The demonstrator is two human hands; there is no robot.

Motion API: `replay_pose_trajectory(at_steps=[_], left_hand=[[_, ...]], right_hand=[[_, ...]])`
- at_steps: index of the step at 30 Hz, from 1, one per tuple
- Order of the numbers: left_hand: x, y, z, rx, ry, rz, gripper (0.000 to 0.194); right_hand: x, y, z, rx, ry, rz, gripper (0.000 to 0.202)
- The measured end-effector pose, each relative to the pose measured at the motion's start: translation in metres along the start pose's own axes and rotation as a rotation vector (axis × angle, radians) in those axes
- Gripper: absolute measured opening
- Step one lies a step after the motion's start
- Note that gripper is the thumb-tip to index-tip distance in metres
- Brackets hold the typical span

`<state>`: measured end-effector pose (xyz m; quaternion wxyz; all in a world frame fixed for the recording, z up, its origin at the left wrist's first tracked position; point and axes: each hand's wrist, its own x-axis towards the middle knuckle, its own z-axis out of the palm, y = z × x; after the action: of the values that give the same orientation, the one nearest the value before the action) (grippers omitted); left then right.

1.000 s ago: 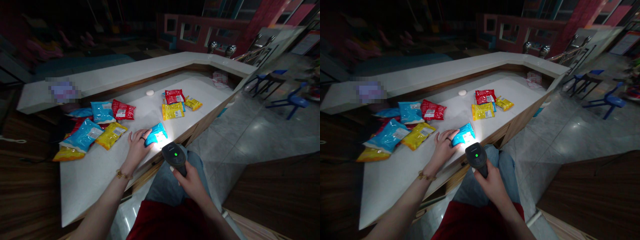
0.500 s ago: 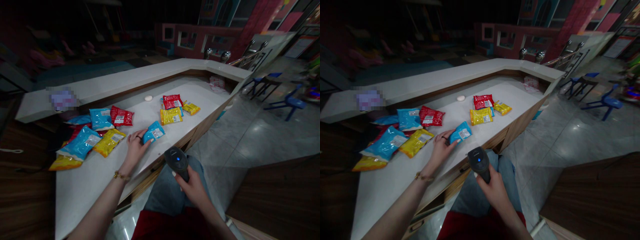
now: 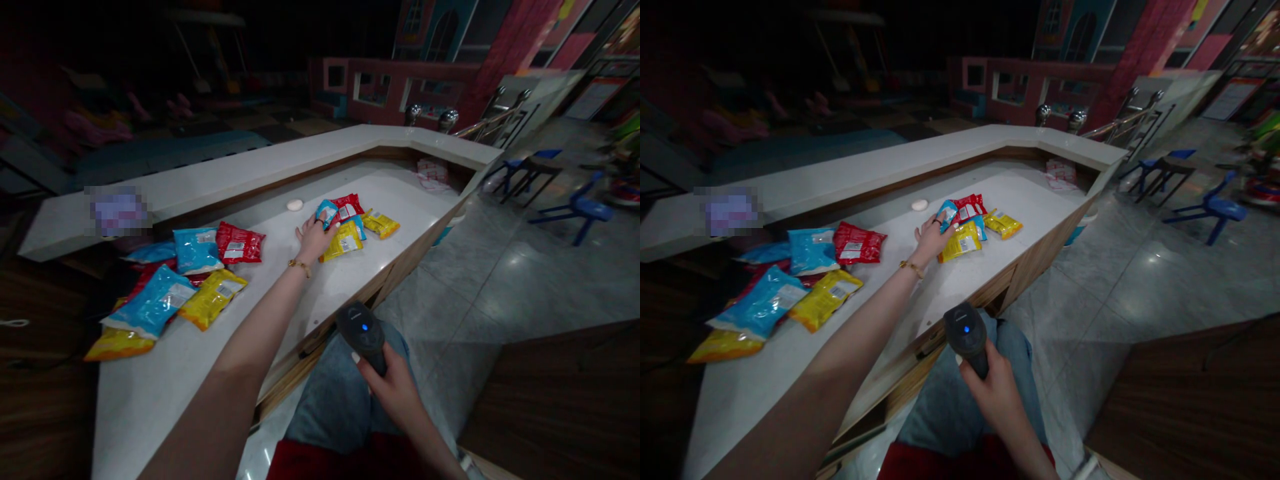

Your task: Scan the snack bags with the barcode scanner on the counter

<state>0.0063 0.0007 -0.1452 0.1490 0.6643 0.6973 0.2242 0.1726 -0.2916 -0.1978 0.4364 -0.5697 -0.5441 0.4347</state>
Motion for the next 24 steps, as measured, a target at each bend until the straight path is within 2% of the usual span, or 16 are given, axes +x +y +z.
replay_pose_trajectory(at_steps=[5,8,11,13,15,19,21,24], left_hand=[[-0.005,-0.011,0.005,-0.024,-0.004,0.002,0.071],[-0.016,-0.019,-0.003,-0.066,0.009,0.045,0.070],[-0.037,-0.033,-0.016,-0.089,0.014,0.116,0.068],[-0.054,-0.049,-0.026,-0.068,0.050,0.156,0.068],[-0.069,-0.069,-0.036,0.001,0.136,0.150,0.067],[-0.084,-0.113,-0.058,0.229,0.318,0.017,0.071],[-0.085,-0.130,-0.066,0.335,0.347,-0.040,0.075],[-0.084,-0.144,-0.068,0.441,0.331,-0.075,0.081]], right_hand=[[-0.001,-0.001,0.000,-0.018,-0.026,0.007,0.026],[-0.004,-0.001,0.002,-0.021,-0.044,0.029,0.028],[-0.007,0.000,0.003,-0.025,-0.057,0.029,0.028],[-0.009,-0.001,0.004,-0.030,-0.059,0.021,0.027],[-0.010,-0.003,0.004,-0.034,-0.060,0.010,0.027],[-0.011,-0.007,0.007,-0.042,-0.072,-0.008,0.027],[-0.012,-0.009,0.009,-0.038,-0.076,-0.007,0.027],[-0.014,-0.010,0.012,-0.030,-0.079,-0.004,0.027]])
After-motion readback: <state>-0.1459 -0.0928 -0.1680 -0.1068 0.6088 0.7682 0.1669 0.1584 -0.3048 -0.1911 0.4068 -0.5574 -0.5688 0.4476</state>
